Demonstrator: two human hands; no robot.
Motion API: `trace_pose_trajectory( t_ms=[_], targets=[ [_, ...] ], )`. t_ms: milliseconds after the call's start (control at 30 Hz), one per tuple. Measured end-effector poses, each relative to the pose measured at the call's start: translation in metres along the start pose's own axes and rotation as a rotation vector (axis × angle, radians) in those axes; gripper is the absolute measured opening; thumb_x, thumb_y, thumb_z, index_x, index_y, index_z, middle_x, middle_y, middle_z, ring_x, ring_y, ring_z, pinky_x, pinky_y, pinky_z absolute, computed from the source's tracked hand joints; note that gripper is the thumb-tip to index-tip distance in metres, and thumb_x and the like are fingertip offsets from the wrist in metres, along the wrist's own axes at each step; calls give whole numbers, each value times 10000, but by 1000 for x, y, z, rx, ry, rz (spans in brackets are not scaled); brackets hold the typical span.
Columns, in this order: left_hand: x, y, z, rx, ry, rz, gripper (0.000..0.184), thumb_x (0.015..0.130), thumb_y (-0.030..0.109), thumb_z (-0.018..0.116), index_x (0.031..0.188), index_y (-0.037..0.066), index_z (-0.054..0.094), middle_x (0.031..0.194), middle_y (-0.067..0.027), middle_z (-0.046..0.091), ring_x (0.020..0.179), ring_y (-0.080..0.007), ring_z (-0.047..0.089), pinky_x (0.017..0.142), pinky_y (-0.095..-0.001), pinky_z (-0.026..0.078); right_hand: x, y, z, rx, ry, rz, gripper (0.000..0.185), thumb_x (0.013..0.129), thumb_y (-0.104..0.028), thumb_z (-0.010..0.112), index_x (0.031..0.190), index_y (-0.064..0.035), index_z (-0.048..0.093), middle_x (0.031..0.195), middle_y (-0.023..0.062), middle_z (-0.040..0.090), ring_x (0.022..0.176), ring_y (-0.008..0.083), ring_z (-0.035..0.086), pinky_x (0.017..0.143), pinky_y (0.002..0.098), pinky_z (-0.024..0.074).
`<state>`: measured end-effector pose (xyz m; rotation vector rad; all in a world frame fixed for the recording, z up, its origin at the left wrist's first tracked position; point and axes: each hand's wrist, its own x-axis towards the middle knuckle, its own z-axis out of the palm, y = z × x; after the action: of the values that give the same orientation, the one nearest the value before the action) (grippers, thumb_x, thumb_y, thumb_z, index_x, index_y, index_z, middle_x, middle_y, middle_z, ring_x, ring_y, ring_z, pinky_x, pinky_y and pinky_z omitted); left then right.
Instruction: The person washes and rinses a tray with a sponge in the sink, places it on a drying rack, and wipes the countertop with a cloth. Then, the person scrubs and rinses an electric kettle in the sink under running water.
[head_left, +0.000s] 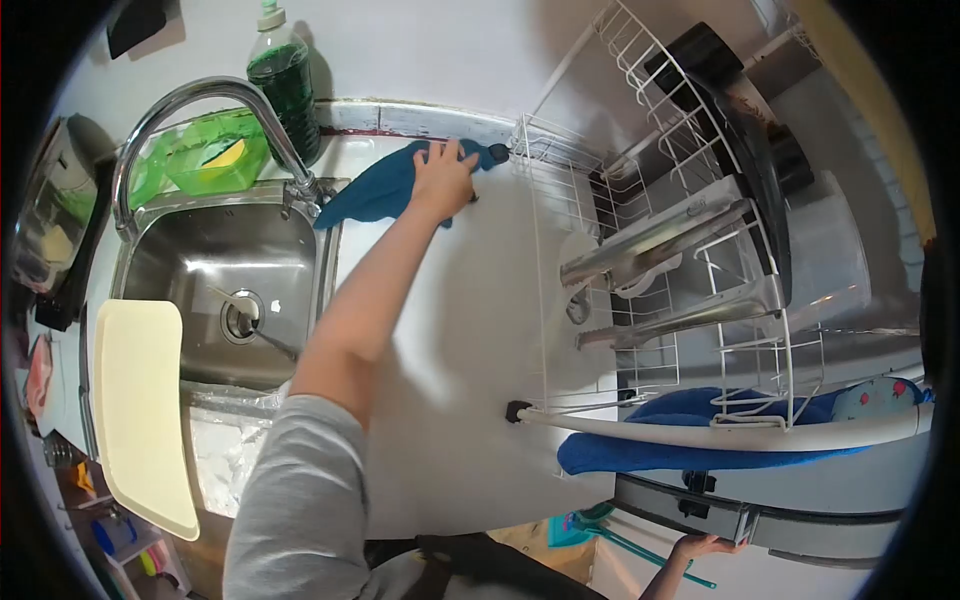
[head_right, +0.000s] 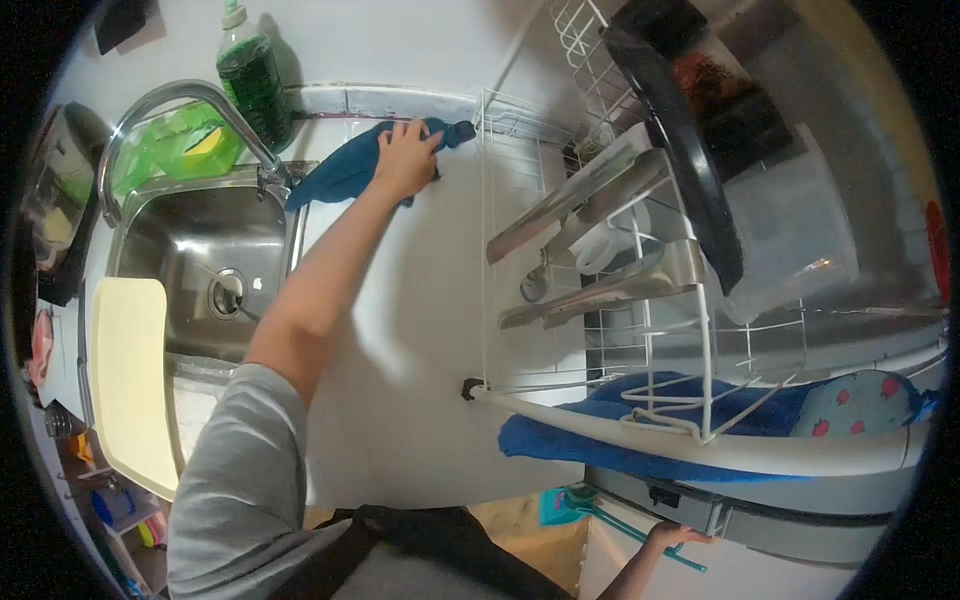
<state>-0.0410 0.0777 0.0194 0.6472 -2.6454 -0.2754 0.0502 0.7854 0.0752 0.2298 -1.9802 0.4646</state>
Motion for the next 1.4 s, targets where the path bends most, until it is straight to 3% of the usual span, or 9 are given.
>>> trace_pose_trajectory(
  t_ms=[300, 533, 933, 1000, 1033, 1067, 1100, 1233, 1400],
  targets=[
    [19, 59, 81, 85, 220, 530, 449, 830, 293, 501, 1247, 128, 522, 1317, -133, 454, 1186, -316, 409, 937, -437, 342, 3, -13, 5, 117, 23, 140, 790, 846, -534, 459, 1354, -4, 167, 1345, 230, 204, 1244, 344, 280, 1007, 522, 267],
    [47, 99, 93, 103, 168, 302, 406, 839, 251, 461, 1172, 37, 553, 1261, -158, 502, 1149, -345, 464, 917, -484, 367, 6, -18, 5, 40, 4, 116, 845, 830, -588, 465, 1365, -19, 143, 1349, 222, 208, 1239, 341, 293, 1012, 508, 270],
    [20, 107, 77, -343, -32, 661, 291, 803, 250, 519, 1070, 210, 627, 1290, -14, 504, 1265, -225, 399, 1009, -485, 332, 7, -37, 6, 112, 28, 216, 912, 817, -670, 435, 1366, -18, 111, 1319, 216, 236, 1209, 339, 317, 1019, 480, 255],
    [19, 56, 80, 15, 36, 899, 276, 849, 289, 477, 1062, 220, 637, 1369, 28, 429, 1306, -196, 335, 1042, -442, 287, 8, -26, -3, 9, -28, 102, 927, 824, -686, 394, 1354, 17, 106, 1287, 227, 246, 1206, 351, 302, 1016, 481, 236],
    [3, 45, 35, -115, -136, 557, 320, 854, 284, 470, 1131, 200, 607, 1393, 11, 404, 1298, -201, 346, 1040, -445, 283, 9, -28, -3, 1, -29, 76, 923, 837, -683, 356, 1332, 62, 129, 1279, 256, 242, 1219, 359, 281, 1020, 482, 215],
    [1, 20, 0, 278, -300, 678, 395, 860, 264, 454, 1239, 189, 536, 1406, -32, 384, 1297, -219, 342, 1042, -457, 275, 8, -31, -3, -19, -38, 99, 916, 840, -680, 349, 1330, 64, 135, 1278, 258, 243, 1218, 362, 281, 1019, 485, 215],
    [-6, -12, 4, -106, -143, 434, 456, 864, 261, 429, 1314, 192, 460, 1404, -57, 381, 1300, -227, 332, 1045, -458, 270, 8, -35, -3, -42, -42, 119, 909, 844, -677, 343, 1329, 65, 142, 1278, 260, 244, 1217, 365, 282, 1019, 487, 216],
    [-23, -83, -17, 38, 16, 35, 450, 848, 216, 415, 1285, 137, 484, 1375, -84, 405, 1282, -241, 347, 1039, -461, 273, 9, -23, 2, -23, 1, 21, 862, 864, -633, 351, 1330, 63, 149, 1273, 263, 251, 1218, 363, 284, 1019, 497, 213],
    [-43, -12, -7, 41, -149, 334, 415, 863, 249, 431, 1255, 140, 513, 1356, -87, 429, 1275, -267, 360, 1027, -462, 284, 7, -26, 8, 92, 44, 96, 811, 854, -575, 422, 1338, 30, 185, 1308, 237, 244, 1234, 346, 270, 1022, 513, 212]
  ],
)
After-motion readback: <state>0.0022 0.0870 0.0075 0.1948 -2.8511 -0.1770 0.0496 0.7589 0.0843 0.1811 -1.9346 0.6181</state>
